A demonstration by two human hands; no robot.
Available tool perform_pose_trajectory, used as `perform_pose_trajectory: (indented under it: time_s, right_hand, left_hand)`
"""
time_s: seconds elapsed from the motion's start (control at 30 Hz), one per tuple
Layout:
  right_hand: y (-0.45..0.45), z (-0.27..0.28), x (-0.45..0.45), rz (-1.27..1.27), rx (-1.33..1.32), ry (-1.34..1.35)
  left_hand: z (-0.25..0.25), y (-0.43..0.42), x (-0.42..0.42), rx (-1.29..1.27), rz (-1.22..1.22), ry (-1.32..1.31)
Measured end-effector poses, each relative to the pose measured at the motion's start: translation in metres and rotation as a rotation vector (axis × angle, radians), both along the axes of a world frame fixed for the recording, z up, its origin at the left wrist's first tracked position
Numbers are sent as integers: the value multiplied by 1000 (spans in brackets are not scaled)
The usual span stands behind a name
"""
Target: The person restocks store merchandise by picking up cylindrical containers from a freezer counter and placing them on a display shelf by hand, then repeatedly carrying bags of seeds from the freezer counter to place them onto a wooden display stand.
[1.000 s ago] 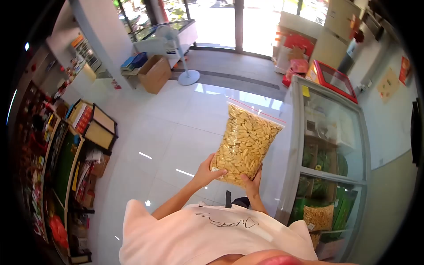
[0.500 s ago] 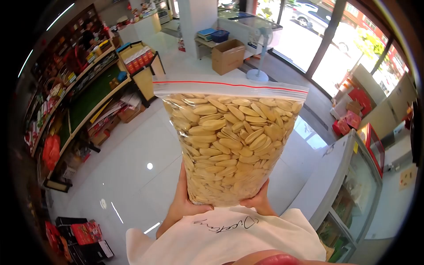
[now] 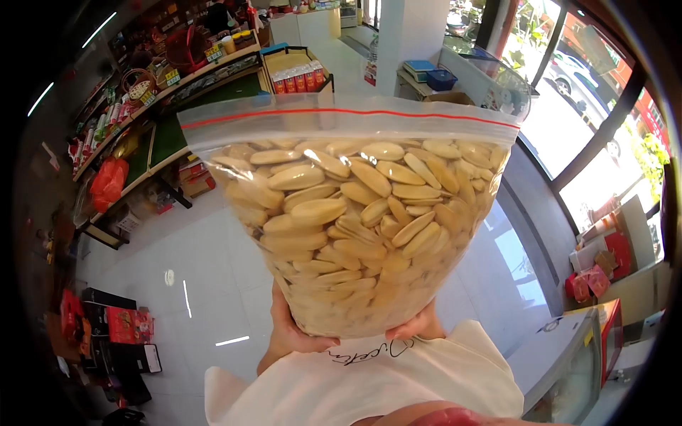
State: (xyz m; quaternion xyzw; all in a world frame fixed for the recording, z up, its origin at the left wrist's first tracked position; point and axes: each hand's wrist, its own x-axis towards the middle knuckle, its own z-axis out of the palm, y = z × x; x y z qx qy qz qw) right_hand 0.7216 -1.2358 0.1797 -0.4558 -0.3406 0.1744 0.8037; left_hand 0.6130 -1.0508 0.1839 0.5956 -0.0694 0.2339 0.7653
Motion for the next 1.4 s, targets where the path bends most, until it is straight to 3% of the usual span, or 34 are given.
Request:
perform_pose_trajectory:
  time_s: [0.53, 0.67, 0.8, 0.97, 1.23, 1.33, 1.4]
  right_hand:
    - [127, -13, 203, 117, -121, -117]
    - [178, -7, 264, 104, -134, -170]
    - [246, -15, 332, 63, -72, -148]
    - [326, 25, 394, -34, -32, -20]
    - [420, -5, 487, -61, -7, -33]
    - [431, -12, 510, -69, -86, 11]
    - [431, -8, 515, -62, -249, 181]
  left_hand:
    - [-29, 124, 188, 78, 91, -213]
    - [-37, 190, 253, 187, -18, -237]
    - [-33, 251, 320, 115, -47, -137]
    - [-10, 317, 395, 10, 0, -88]
    - [-15, 410, 492, -52, -54, 15]
    - [-14, 430, 516, -58, -106, 131]
    - [-13, 447, 536, -42, -151, 184]
